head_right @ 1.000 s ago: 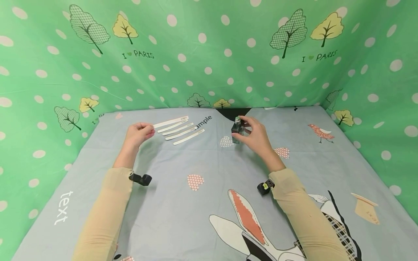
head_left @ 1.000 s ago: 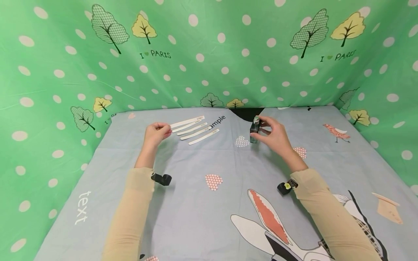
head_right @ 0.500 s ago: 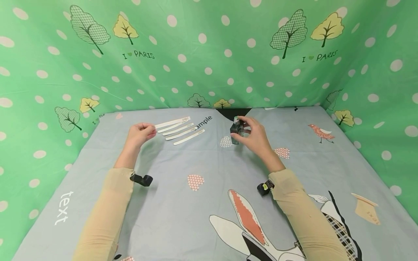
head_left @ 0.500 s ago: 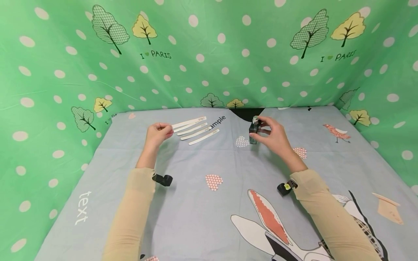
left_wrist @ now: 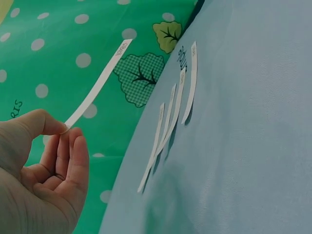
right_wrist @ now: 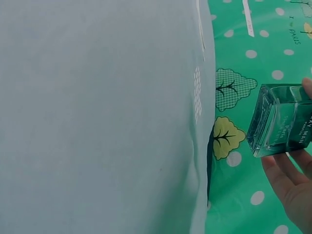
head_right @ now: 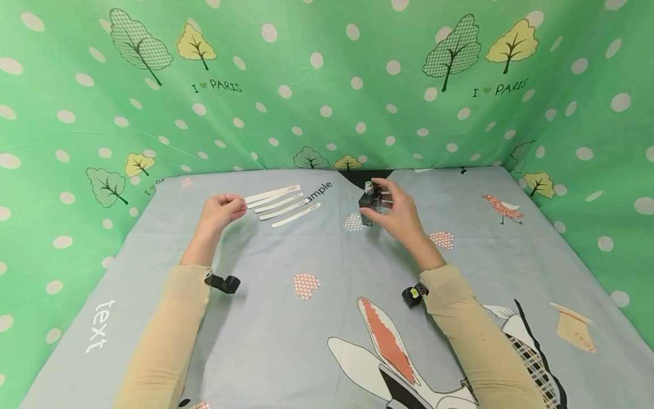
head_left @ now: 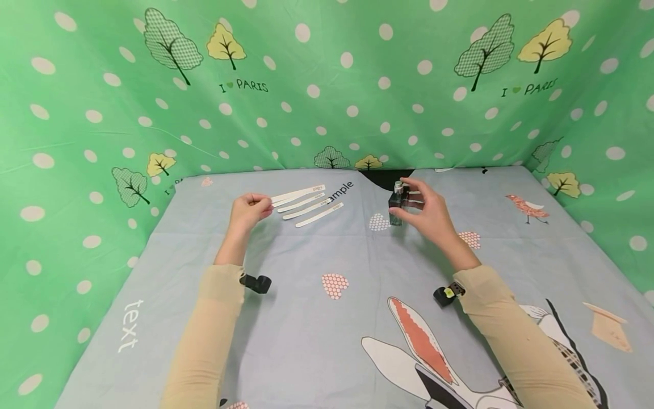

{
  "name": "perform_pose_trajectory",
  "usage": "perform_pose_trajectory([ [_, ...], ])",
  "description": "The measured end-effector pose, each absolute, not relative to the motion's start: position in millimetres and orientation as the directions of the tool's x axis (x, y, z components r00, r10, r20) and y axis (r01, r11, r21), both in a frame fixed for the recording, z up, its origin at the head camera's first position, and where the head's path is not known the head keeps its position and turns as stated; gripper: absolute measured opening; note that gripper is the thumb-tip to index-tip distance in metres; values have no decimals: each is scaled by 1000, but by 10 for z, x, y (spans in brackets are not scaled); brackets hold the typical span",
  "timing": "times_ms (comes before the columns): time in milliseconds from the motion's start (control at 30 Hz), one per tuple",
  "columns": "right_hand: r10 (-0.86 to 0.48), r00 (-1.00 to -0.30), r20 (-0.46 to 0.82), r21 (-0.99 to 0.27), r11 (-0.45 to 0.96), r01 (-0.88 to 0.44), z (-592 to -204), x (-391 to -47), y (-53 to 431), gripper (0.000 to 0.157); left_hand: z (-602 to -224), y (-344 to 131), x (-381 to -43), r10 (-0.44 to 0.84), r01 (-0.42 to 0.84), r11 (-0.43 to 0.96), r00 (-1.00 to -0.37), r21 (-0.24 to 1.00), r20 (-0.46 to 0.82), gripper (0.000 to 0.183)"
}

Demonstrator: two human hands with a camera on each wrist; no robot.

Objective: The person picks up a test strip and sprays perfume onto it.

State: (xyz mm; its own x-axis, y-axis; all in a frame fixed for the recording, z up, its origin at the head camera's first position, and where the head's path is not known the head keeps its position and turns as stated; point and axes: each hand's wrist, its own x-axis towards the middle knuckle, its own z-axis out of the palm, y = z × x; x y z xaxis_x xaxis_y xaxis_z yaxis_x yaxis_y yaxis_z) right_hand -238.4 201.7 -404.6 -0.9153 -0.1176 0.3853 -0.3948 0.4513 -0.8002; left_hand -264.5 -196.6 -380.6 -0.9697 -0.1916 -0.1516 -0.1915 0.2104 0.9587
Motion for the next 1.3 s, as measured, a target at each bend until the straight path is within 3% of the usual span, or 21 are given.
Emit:
perform_pose_trajectory([
  [467, -126, -898, 421, -771, 472, -428, -4023, -2373, 2009, 77, -3819, -1919, -2650, -187, -203, 226, -969, 953, -162, 22],
  [900, -167, -860, 481, -689, 534, -489, -3979, -2351, 1971, 63, -3798, -1876, -2674, -180, -186, 234, -973, 954, -145, 24],
  [1300, -178, -843, 507, -655, 557, -511, -3976, -2350, 1925, 63, -3774, -1828, -2671, -166, -161, 209, -978, 965, -128, 18],
])
